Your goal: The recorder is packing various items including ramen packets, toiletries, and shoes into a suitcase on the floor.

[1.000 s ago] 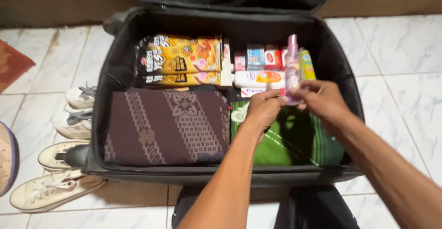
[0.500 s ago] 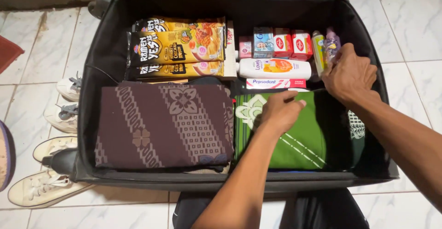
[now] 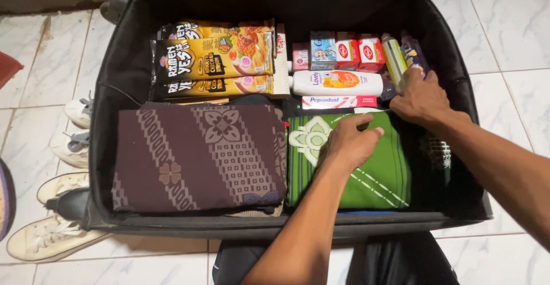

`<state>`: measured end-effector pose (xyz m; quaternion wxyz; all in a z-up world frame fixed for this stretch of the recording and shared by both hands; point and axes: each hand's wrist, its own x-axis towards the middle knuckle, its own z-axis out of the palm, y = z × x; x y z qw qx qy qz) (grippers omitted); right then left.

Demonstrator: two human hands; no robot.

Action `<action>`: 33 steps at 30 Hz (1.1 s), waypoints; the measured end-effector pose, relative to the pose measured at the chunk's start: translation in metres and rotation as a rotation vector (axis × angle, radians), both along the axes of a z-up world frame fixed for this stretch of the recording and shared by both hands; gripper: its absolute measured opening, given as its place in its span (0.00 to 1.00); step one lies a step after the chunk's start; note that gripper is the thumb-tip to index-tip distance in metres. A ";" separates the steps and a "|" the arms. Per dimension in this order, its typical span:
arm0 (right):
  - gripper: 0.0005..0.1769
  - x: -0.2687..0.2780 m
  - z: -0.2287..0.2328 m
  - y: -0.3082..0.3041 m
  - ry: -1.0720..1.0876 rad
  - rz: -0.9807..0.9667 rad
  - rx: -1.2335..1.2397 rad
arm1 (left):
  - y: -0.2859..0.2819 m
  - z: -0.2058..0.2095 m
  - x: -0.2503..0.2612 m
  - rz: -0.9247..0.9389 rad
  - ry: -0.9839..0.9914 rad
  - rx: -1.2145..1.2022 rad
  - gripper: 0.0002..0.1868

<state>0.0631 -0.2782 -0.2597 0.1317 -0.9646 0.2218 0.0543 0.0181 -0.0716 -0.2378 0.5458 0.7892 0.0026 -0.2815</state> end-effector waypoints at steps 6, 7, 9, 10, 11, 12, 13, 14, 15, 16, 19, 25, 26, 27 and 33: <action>0.49 0.023 -0.020 -0.028 0.138 -0.008 0.078 | 0.011 0.007 -0.014 0.000 0.014 0.081 0.29; 0.49 0.030 -0.033 -0.040 0.130 -0.005 0.078 | 0.010 0.012 -0.016 0.003 0.006 0.081 0.29; 0.50 0.038 -0.066 -0.057 0.233 0.107 0.000 | 0.014 0.020 -0.028 -0.010 -0.073 0.204 0.28; 0.50 0.036 -0.068 -0.053 0.237 0.115 0.001 | 0.017 0.018 -0.033 -0.003 -0.068 0.205 0.28; 0.51 0.033 -0.070 -0.049 0.272 0.156 -0.027 | 0.019 0.018 -0.039 -0.022 -0.107 0.272 0.28; 0.52 0.034 -0.068 -0.049 0.295 0.188 -0.057 | 0.018 0.019 -0.041 -0.047 -0.158 0.335 0.28; 0.52 0.024 -0.055 -0.038 0.288 0.188 -0.059 | 0.020 0.020 -0.044 -0.046 -0.166 0.334 0.28; 0.56 0.016 -0.041 -0.029 0.202 0.168 -0.077 | 0.021 0.022 -0.045 -0.074 -0.174 0.354 0.30; 0.60 0.007 -0.028 -0.018 0.115 0.150 -0.094 | 0.022 0.024 -0.047 -0.101 -0.182 0.374 0.32; 0.60 0.006 -0.034 -0.024 0.117 0.151 -0.096 | 0.023 0.024 -0.048 -0.100 -0.181 0.372 0.32; 0.52 0.002 -0.063 -0.041 0.055 0.462 -0.182 | 0.027 0.022 -0.059 -0.142 -0.154 0.389 0.34; 0.58 0.043 -0.093 -0.064 0.139 0.524 -0.038 | 0.036 0.031 -0.056 -0.203 -0.090 0.388 0.35; 0.48 0.043 -0.091 -0.062 0.230 0.566 -0.100 | 0.036 0.030 -0.057 -0.211 -0.086 0.388 0.35; 0.41 0.044 -0.089 -0.060 0.321 0.607 -0.162 | 0.036 0.030 -0.058 -0.219 -0.083 0.389 0.35; 0.64 0.043 -0.112 -0.065 0.268 0.467 -0.107 | 0.035 0.028 -0.055 -0.231 -0.073 0.399 0.35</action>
